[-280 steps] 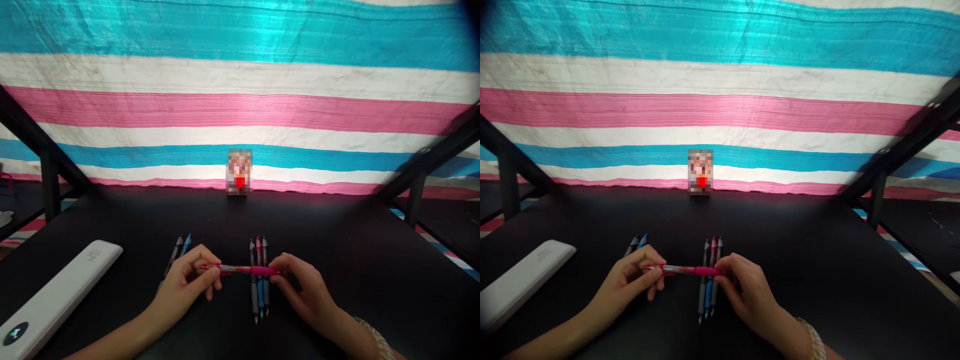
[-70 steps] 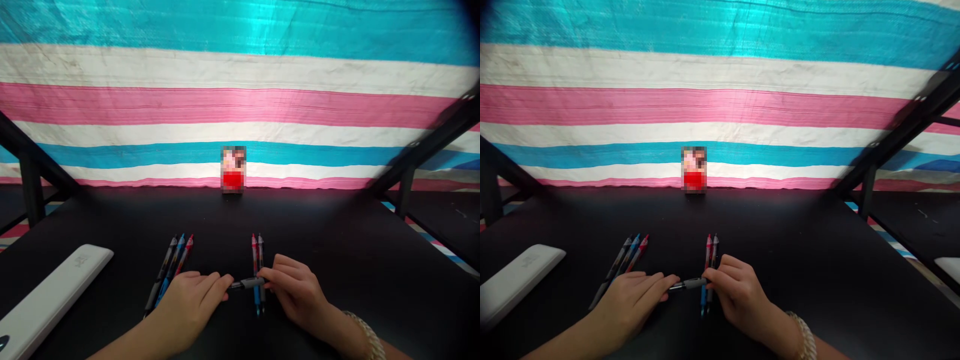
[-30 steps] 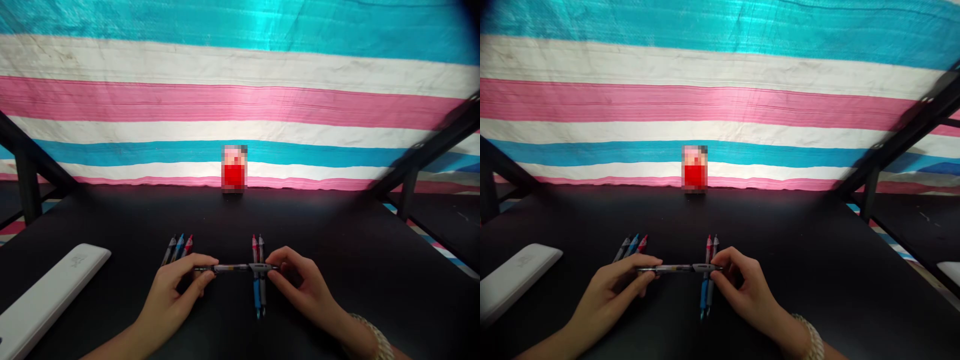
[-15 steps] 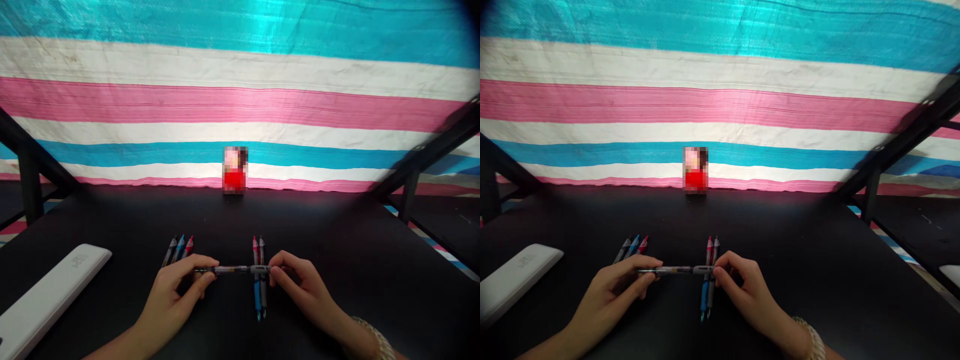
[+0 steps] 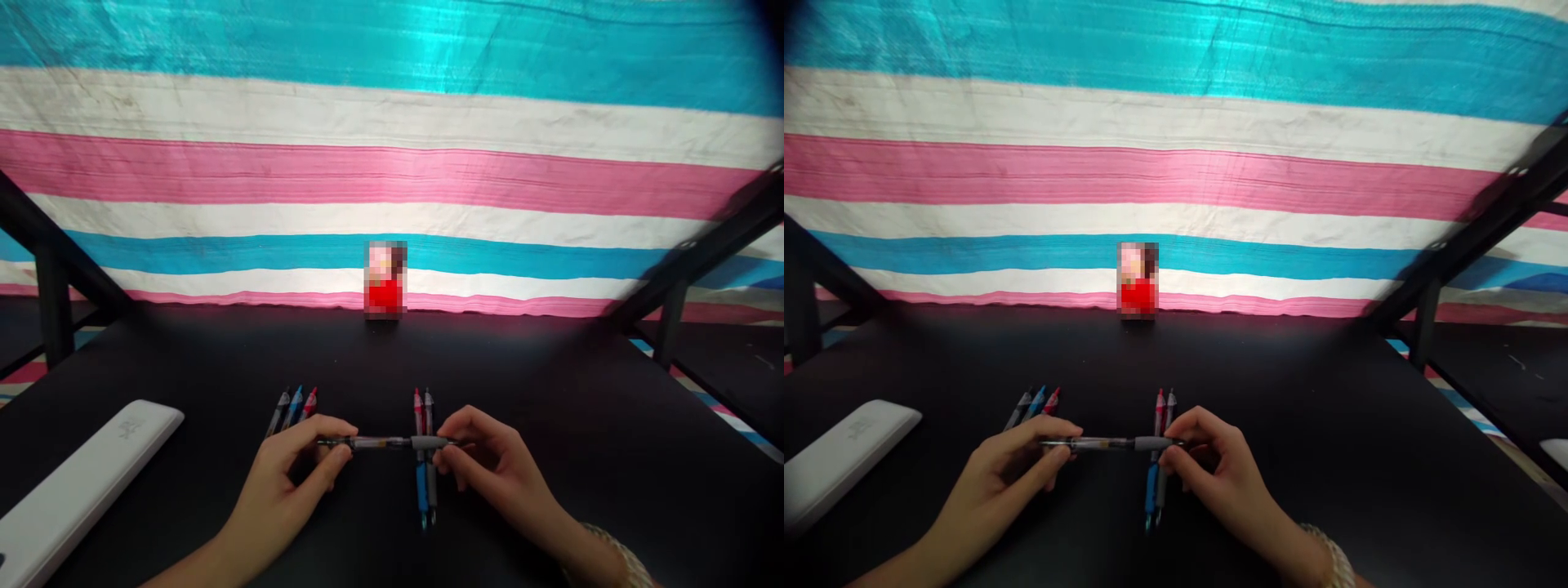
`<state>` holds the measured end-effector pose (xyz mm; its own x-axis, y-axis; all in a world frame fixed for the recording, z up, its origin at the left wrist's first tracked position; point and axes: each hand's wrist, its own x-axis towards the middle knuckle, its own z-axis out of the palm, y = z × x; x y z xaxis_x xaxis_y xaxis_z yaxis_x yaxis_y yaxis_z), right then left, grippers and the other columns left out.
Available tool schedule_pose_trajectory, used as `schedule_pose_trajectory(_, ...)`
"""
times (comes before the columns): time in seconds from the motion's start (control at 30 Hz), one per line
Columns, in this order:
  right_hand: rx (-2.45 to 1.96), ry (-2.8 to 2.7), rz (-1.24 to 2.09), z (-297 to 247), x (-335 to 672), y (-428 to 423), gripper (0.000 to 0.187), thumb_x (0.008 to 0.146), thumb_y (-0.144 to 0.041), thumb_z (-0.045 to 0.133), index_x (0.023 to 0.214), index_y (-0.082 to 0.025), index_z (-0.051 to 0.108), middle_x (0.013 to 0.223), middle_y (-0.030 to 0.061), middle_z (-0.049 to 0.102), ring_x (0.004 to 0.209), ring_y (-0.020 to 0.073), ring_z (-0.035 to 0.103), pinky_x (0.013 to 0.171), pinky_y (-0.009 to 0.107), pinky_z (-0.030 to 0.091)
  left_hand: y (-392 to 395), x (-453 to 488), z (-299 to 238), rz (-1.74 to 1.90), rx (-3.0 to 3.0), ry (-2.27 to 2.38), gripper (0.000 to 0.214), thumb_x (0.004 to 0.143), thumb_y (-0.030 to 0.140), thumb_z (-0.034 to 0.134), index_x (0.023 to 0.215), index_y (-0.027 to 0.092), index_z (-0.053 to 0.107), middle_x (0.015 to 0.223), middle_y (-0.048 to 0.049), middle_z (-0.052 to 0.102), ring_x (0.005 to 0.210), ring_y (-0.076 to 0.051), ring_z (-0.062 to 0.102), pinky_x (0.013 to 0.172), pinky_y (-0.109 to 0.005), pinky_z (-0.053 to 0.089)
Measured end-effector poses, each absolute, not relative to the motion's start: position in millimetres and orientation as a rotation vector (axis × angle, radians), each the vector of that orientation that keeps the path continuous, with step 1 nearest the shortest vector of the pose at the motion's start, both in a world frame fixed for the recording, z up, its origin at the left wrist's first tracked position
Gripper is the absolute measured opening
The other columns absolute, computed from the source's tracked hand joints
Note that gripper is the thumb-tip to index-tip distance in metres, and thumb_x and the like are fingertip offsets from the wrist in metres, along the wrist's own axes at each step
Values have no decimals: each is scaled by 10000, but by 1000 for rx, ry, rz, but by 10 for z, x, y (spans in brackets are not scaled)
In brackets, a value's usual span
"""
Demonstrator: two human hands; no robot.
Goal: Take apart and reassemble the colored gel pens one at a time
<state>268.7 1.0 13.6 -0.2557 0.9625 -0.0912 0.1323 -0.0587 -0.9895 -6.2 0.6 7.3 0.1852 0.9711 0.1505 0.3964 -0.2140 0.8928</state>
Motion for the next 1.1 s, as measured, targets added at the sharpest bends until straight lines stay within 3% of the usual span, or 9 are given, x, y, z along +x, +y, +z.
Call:
schedule_pose_trajectory(0.23, -1168, -1376, 1237, 147, 2758, 5, 191, 863, -328, 734, 829, -204, 593, 717, -11, 620, 574, 114, 545, 513, 213, 436, 21, -97, 73, 1065, 1627, 1323, 173, 909, 332, 615, 984, 223, 725, 611, 39, 624, 515, -126, 594, 522, -202, 476)
schedule_pose_trajectory(0.47, -1109, -1310, 1056, -20, 2880, -1, 143, 857, -298, 715, 822, -219, 601, 774, -4, 553, 654, 146, 473, 555, 243, 400, 48, -150, 77, 1182, 1535, 1388, 176, 910, 347, 614, 952, 209, 714, 557, 47, 561, 530, -137, 576, 564, -237, 477)
schedule_pose_trajectory(1.1, -1057, -1320, 1033, -45, 2899, 8, 145, 869, -316, 711, 821, -231, 604, 761, -7, 530, 678, 163, 465, 619, 273, 414, 19, -68, 168, 1212, 1430, 1420, 161, 872, 330, 628, 900, 203, 722, 552, 48, 553, 511, -131, 552, 535, -231, 449)
